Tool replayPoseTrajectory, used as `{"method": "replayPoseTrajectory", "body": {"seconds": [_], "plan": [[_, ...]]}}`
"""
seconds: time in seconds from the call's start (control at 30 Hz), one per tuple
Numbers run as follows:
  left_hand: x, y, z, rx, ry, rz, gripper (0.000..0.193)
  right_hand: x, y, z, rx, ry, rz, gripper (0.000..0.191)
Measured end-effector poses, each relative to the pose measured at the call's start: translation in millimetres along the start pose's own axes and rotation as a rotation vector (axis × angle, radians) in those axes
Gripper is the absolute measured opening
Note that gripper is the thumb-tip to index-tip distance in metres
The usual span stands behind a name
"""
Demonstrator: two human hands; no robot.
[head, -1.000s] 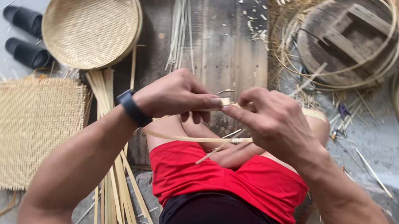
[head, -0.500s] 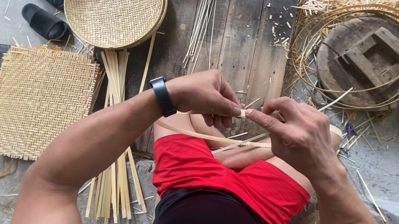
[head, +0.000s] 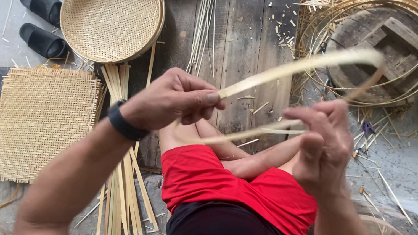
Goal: The person sits cross-legged on the floor and weaves thin bamboo strips by hand. They repeatedly bend and interlace the strips to form circular frames, placing completed rings aside and picking up new strips to continue the process.
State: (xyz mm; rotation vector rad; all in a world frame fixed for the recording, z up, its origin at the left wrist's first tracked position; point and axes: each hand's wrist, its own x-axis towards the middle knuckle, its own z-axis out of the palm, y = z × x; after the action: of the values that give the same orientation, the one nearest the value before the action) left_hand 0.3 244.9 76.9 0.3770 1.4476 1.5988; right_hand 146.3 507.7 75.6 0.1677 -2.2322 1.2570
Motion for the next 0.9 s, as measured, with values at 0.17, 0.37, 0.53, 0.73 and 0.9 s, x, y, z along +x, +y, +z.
{"method": "replayPoseTrajectory", "body": {"seconds": [0.17,0.37,0.53,0.73,0.9], "plan": [[14,-56,40,0.109,0.201,0.38,0.025,-18,5,26,0.155,-0.044,0.238,0.011],[27,-96,49,0.072,0.303,0.436,0.024,-29,15,36,0.099,0.035,0.233,0.012],[28,-99,44,-0.021,0.245,0.385,0.026,-34,19,37,0.055,0.053,0.247,0.009],[29,-104,43,-0.028,0.298,0.344,0.025,-35,27,35,0.065,-0.041,0.267,0.008],[30,-107,42,0.036,0.322,0.305,0.025,-36,28,33,0.059,-0.065,0.292,0.007]]}}
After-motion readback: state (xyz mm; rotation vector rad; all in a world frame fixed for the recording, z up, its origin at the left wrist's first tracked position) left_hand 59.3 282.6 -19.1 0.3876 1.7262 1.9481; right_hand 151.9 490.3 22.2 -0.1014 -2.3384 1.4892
